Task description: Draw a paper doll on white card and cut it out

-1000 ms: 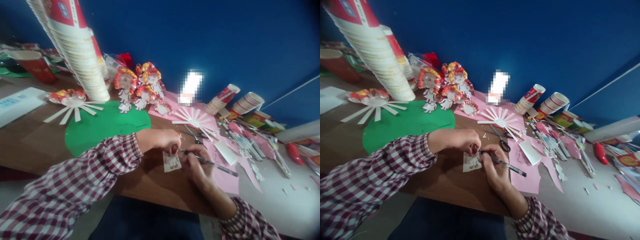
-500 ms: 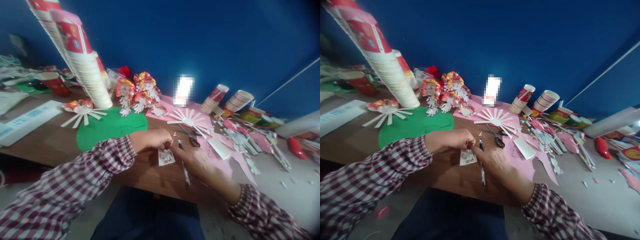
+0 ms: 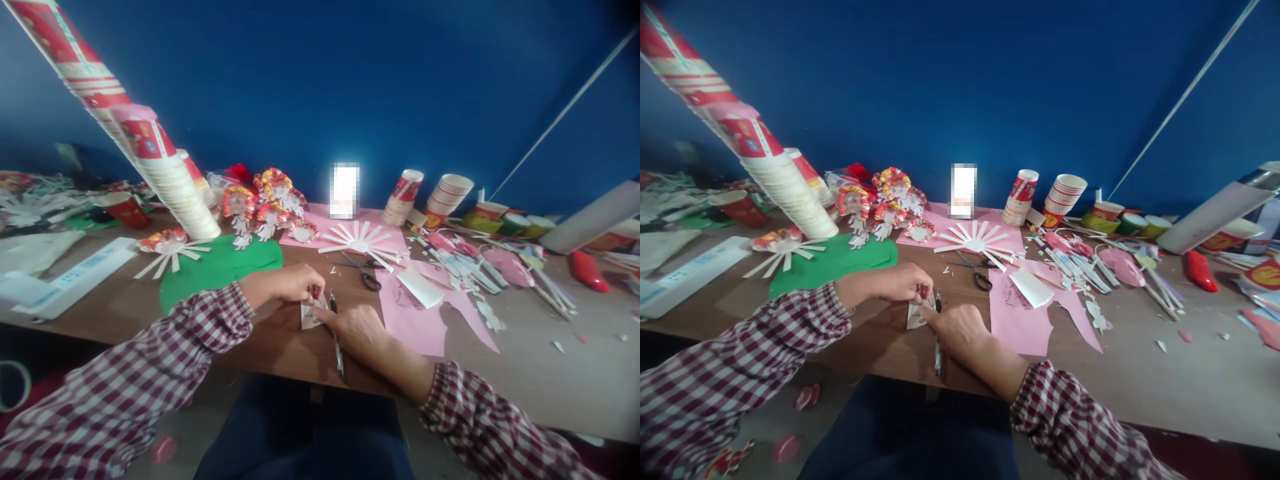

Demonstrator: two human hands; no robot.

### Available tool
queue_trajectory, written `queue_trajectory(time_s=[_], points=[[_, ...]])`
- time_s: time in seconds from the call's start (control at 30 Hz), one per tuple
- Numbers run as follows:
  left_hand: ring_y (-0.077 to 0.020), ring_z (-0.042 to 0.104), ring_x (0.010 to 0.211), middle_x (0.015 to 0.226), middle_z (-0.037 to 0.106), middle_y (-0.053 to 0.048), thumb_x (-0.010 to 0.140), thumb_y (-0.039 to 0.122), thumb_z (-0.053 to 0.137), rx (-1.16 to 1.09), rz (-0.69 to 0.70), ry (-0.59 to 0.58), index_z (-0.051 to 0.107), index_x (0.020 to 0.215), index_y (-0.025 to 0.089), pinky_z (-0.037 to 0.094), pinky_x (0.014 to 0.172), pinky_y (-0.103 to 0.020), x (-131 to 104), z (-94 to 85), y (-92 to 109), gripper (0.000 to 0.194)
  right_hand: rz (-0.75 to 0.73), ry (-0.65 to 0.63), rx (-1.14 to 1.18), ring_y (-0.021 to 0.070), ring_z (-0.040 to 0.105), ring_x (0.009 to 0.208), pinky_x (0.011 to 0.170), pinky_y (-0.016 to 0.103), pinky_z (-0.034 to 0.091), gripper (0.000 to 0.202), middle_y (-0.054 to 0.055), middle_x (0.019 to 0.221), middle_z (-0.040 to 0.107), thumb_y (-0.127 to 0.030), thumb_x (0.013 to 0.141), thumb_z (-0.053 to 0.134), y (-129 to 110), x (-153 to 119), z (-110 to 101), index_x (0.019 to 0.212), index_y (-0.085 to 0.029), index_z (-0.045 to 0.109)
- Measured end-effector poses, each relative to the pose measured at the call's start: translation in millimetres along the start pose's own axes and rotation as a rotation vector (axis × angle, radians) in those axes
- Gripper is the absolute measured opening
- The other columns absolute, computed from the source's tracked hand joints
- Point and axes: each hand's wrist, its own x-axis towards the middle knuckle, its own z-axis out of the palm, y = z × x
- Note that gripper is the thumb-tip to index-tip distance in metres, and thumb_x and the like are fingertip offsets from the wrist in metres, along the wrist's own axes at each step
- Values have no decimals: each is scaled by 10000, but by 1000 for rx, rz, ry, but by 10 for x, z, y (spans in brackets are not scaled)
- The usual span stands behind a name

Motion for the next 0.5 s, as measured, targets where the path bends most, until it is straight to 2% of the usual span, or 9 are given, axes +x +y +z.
queue_trajectory(time_s=[0.17,0.3,0.4,0.5], points=[[-117,626,731,799,700,-13,729,47,611,10,-31,92,684,804,164,408,669,-198,-95,74,53,157,0,-2,23,235,697,689,553,240,436,491,99,705,700,-156,900,435,-6,0,-19,1374,-282,408],[-161,617,798,834,688,-46,848,173,548,128,-55,230,675,836,172,410,715,-250,-256,239,155,128,2,-20,52,240,698,724,589,256,463,466,122,748,707,-150,910,415,2,-2,-27,1362,-259,422],[-188,601,833,845,672,-56,897,194,460,220,-149,326,657,897,188,416,772,-300,-402,378,352,197,-3,-5,73,240,697,738,599,258,471,398,126,766,705,-149,920,398,6,-9,-27,1298,-239,483],[-236,568,908,900,648,-91,910,212,408,332,-323,423,614,1036,184,416,817,-368,-505,515,605,243,-1,13,93,240,698,743,604,258,479,377,120,779,706,-150,914,416,7,-13,-21,1275,-223,496]])
